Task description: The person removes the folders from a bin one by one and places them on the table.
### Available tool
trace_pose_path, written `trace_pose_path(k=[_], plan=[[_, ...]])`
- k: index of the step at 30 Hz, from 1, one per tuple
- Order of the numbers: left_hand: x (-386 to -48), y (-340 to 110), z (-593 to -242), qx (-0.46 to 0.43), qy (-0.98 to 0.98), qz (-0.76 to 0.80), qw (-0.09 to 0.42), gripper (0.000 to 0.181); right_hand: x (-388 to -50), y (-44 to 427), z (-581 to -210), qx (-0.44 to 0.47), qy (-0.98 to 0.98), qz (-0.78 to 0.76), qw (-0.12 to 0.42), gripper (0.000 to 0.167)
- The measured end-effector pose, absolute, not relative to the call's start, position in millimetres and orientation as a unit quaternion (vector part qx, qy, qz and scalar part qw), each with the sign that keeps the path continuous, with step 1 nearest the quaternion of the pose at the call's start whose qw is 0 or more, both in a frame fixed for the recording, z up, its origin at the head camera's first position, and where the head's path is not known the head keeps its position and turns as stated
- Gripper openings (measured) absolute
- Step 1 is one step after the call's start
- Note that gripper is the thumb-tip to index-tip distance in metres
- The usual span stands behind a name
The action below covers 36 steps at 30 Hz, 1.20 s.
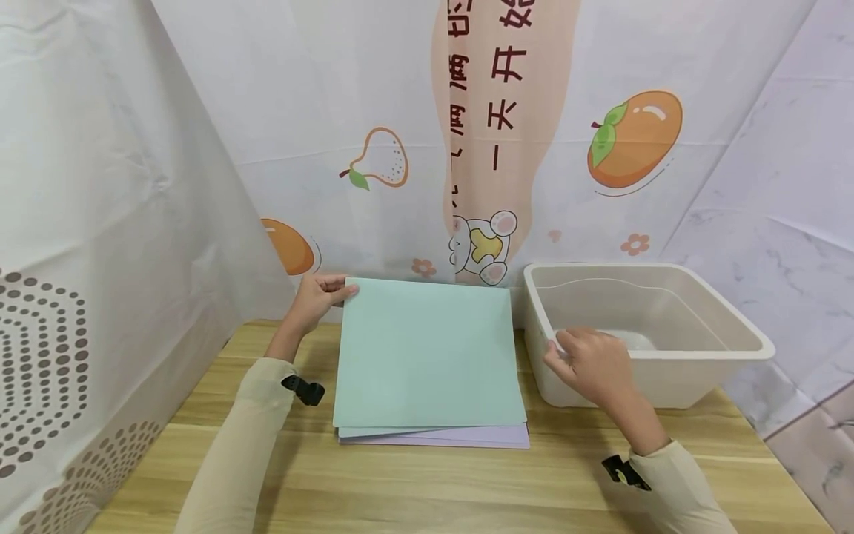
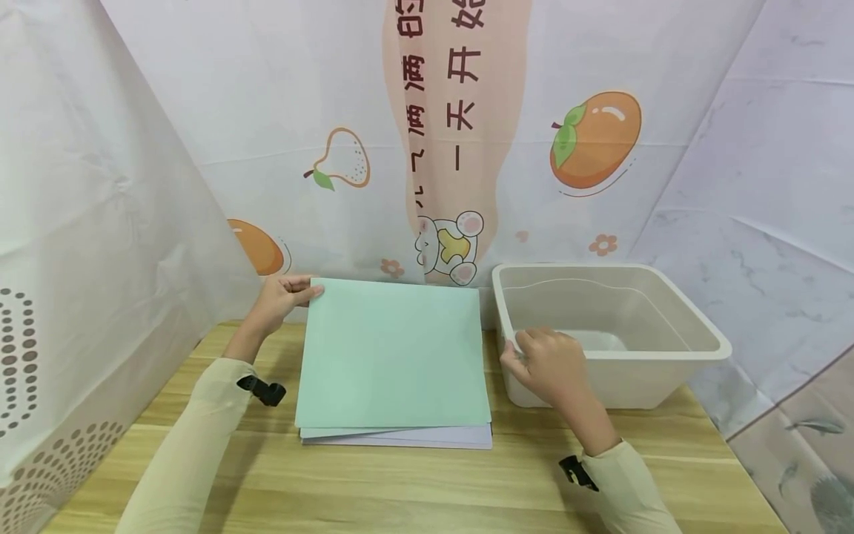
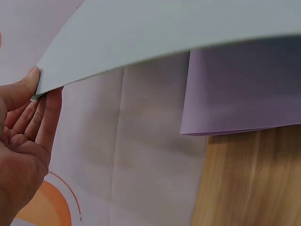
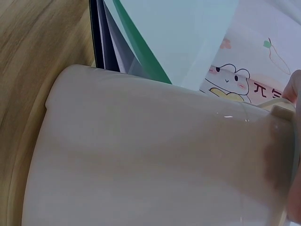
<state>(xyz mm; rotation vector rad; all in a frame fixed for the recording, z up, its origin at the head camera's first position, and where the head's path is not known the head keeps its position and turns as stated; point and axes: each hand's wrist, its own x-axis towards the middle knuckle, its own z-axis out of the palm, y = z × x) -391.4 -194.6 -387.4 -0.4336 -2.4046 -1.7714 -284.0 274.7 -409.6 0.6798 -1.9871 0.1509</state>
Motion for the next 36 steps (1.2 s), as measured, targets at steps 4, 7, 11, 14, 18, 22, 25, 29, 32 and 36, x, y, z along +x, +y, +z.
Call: trace_pose_path(k=[4, 7, 11, 14, 18, 22, 25, 29, 32, 36], plan=[[-391.3, -195.6, -390.6, -0.131, -0.806, -0.574, 0.060, 0.039, -283.8, 274.9, -409.5, 0.277, -0.824, 0.058, 0.491, 0.035], [-392.9, -195.4, -392.9, -0.124, -0.811, -0.568, 0.061, 0.041, -283.0, 274.3, -408.5, 0.276, -0.825, 0.056, 0.490, 0.035], [-396.0, -194.5, -396.6, -0.118, -0.813, -0.566, 0.060, 0.041, -282.8, 273.6, -407.5, 0.277, -0.821, 0.055, 0.496, 0.034], [-398.2, -194.6, -400.3, -0.119, -0.818, -0.560, 0.057, 0.038, -283.0, 273.5, -407.2, 0.278, -0.819, 0.055, 0.498, 0.034], [-399.5, -194.7, -405.2, -0.117, -0.825, -0.550, 0.050, 0.034, -283.1, 273.6, -407.5, 0.280, -0.819, 0.055, 0.497, 0.034], [-399.2, -194.5, -408.7, -0.118, -0.833, -0.539, 0.044, 0.033, -283.3, 273.5, -407.2, 0.280, -0.819, 0.053, 0.498, 0.035], [-400.1, -193.5, -411.3, -0.118, -0.834, -0.537, 0.039, 0.031, -283.6, 273.4, -406.5, 0.280, -0.816, 0.052, 0.504, 0.035], [-401.0, -190.7, -414.2, -0.112, -0.834, -0.540, 0.029, 0.030, -283.8, 273.0, -406.5, 0.280, -0.812, 0.050, 0.511, 0.034], [-400.6, -188.6, -416.8, -0.104, -0.836, -0.538, 0.024, 0.031, -283.5, 273.0, -406.9, 0.278, -0.812, 0.050, 0.510, 0.034], [-402.0, -187.0, -421.1, -0.094, -0.837, -0.539, 0.014, 0.031, -283.4, 272.8, -406.7, 0.277, -0.812, 0.049, 0.511, 0.034]])
